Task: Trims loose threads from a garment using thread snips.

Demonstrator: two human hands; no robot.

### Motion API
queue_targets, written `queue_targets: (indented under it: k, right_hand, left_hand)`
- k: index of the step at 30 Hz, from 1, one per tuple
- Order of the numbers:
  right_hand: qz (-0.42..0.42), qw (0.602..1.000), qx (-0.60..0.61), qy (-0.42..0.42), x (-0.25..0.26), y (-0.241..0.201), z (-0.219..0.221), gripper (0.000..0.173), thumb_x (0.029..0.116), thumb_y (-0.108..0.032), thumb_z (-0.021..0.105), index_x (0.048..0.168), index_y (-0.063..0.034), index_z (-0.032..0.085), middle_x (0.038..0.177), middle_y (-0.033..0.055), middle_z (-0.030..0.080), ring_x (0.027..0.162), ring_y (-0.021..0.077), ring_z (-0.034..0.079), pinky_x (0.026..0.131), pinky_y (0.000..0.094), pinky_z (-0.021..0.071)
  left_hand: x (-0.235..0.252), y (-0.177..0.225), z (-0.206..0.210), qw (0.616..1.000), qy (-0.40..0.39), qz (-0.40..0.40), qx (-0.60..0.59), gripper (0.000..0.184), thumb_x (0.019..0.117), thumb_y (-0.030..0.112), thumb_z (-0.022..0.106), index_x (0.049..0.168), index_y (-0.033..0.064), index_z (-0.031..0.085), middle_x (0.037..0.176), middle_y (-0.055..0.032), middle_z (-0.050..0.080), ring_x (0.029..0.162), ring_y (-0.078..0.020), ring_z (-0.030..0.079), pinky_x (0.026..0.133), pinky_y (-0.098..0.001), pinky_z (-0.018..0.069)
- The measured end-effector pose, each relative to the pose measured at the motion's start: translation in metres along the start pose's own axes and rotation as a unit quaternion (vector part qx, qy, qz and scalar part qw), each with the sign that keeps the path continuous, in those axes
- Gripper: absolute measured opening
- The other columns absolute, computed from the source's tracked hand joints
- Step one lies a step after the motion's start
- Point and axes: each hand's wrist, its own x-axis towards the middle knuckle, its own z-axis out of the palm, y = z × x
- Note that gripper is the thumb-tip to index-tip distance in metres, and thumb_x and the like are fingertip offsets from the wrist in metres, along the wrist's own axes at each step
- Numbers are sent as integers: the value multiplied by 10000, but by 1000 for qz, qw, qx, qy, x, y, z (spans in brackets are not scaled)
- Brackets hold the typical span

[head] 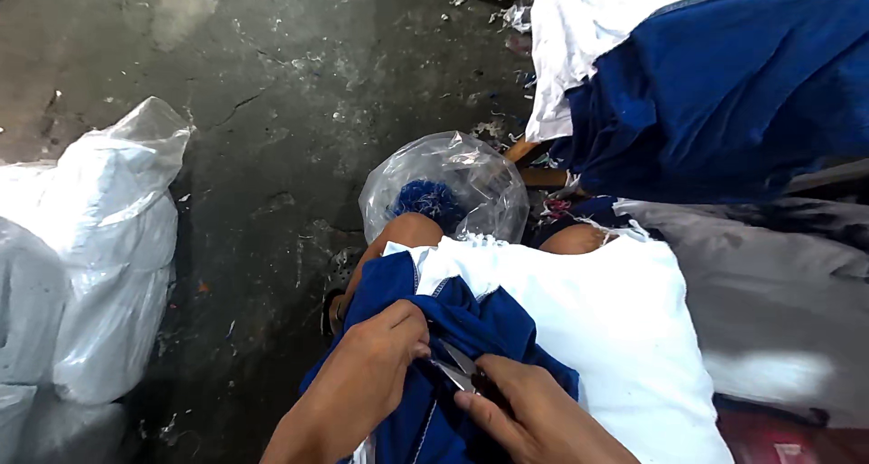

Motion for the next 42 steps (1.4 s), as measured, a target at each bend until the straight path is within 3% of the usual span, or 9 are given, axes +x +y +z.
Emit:
queue_targets:
  k: [7,11,18,23,27,29,32,37,42]
  right_hand:
    - [117,987,-107,-27,8,-33,2,465,1029,-412,552,1081,38,658,990,224,686,893,401,694,708,575,530]
    - [87,986,-138,18,10,-28,10,481,1070,-412,441,1060,13,665,1004,211,708,901,390,713,705,561,530]
    - [14,1000,-18,10,2,-7,0,515,1061,-436,493,1078,55,645,943,218,670,863,341,666,770,500,530]
    - [-149,967,206,30,-1,35,2,488,1099,-478,358,1081,-76,634,786,-17,592,546,6,502,486,194,456]
    - [-226,935,254,103,-3,36,5,621,1071,-592,288,1234,-82,603,1234,34,549,727,-44,520,559,133,458]
    - [-243,935,219,137,-1,36,8,628,1077,-579,287,1207,-58,613,1220,67,572,750,-22,532,591,144,464]
    - [-272,936,190,119,1,40,15,588,1107,-497,277,1108,-32,637,1046,83,630,792,42,569,692,193,489]
    - [-230,951,194,69,-7,35,18,658,1110,-500,216,1093,18,623,967,116,575,710,70,496,617,212,425]
    - [-164,967,190,38,-15,33,15,623,1117,-477,210,1061,-9,618,977,109,544,720,93,507,620,249,445]
  left_hand:
    - [8,6,-3,998,-10,-7,54,204,1025,142,512,970,51,686,970,-83,709,864,-192,700,753,-314,570]
    - [7,-11,15,994,43,15,97,237,1035,234,500,922,124,677,852,3,651,708,-115,662,589,-287,563]
    - [4,-15,12,999,25,-28,-9,238,1055,252,513,991,107,690,927,-1,674,797,-77,663,718,-239,576]
    - [-2,-9,26,995,62,55,50,181,1013,182,570,999,91,727,934,-73,643,805,-175,659,692,-307,589]
    - [-10,6,23,959,102,155,215,184,1025,123,507,915,118,654,1068,-84,678,1009,-227,649,888,-353,526]
    - [-18,11,17,955,78,175,226,188,1045,121,457,930,137,606,1071,-62,655,1028,-217,602,938,-366,435]
    - [-27,7,14,974,31,172,146,185,1043,112,475,910,113,604,976,-72,647,929,-216,607,846,-342,465]
    - [-34,-1,15,996,20,91,13,323,1025,208,578,1323,87,601,978,-97,654,892,-220,638,807,-315,548]
    - [-32,-11,11,995,11,95,-15,256,1056,270,549,998,107,738,936,-53,687,897,-123,665,796,-226,555]
